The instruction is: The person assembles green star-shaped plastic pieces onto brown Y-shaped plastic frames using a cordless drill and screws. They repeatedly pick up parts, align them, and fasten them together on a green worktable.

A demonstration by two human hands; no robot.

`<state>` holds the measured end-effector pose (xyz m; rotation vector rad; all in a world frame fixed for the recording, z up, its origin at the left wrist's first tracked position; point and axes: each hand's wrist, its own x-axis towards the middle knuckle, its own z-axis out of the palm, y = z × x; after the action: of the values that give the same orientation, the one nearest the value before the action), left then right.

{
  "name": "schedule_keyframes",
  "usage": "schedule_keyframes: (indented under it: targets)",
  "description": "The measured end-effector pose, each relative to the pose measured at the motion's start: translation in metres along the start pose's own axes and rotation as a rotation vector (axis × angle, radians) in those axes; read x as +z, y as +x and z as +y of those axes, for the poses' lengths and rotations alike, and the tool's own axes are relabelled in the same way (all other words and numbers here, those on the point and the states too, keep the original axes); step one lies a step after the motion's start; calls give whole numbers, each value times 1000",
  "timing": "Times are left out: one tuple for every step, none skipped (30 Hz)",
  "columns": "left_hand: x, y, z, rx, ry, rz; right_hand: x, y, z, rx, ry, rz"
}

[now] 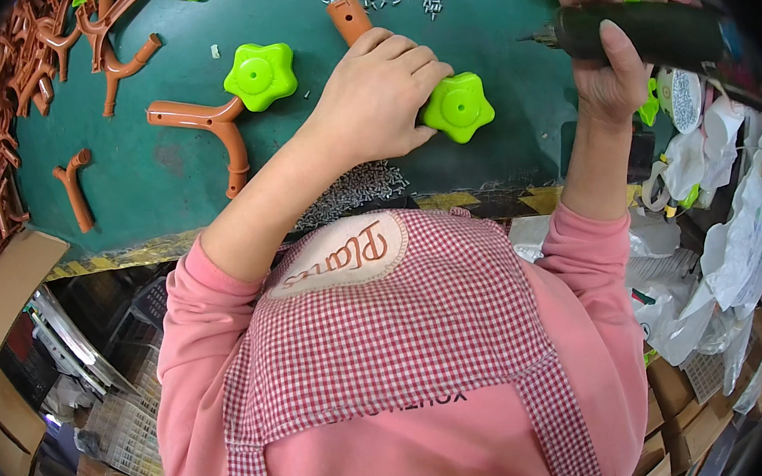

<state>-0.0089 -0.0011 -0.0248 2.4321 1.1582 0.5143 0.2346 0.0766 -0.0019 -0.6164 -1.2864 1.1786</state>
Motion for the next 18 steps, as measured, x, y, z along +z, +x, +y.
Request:
schedule_keyframes:
  targets:
    - [-1, -2, 0, -11, 9, -1, 15, 6, -5, 14, -20, -30]
    - [-2, -4, 0, -23, 18, -3, -5, 11, 6, -24, 25, -146]
    - [-3, -7, 0, -37, 26, -1, -4, 15, 9, -34, 45, -162]
    - [-2, -7, 0, -43, 28, 9, -3, 18, 12, -45, 64, -177]
    - [0, -7, 1, -49, 30, 19, -2, 22, 16, -54, 85, -194]
    - [1, -8, 2, -59, 31, 27, 27, 20, 18, -86, 92, -108]
    - [1, -12, 2, -78, 38, 68, 49, 19, 27, -110, 117, -37]
    - [-1, -12, 2, -64, 27, 110, 53, 17, 37, -141, 113, 29]
    - [-1, -12, 2, -56, 24, 149, 50, 18, 46, -171, 62, 28]
    - [-2, -9, 2, -54, -14, 220, 50, 17, 52, -201, 37, 40]
    - [-5, -5, 2, -51, -53, 291, 51, 18, 55, -231, 13, 52]
    - [-8, -4, 0, -50, -30, 321, 54, 19, 57, -217, 4, 52]
    - [-10, -3, -2, -51, -6, 351, 57, 20, 57, -203, -5, 53]
    - [-11, -1, -9, -51, 76, 346, 59, 20, 56, -190, -16, 55]
    - [-12, 2, -17, -53, 161, 346, 62, 18, 51, -183, 19, 85]
    - [-10, 6, -20, -107, 236, 367, 46, 17, 53, -155, 83, 71]
    - [-9, 13, -20, -142, 226, 373, 34, 16, 49, -127, 79, 60]
    - [-7, 23, -18, -176, 218, 375, 24, 16, 46, -97, 79, 51]
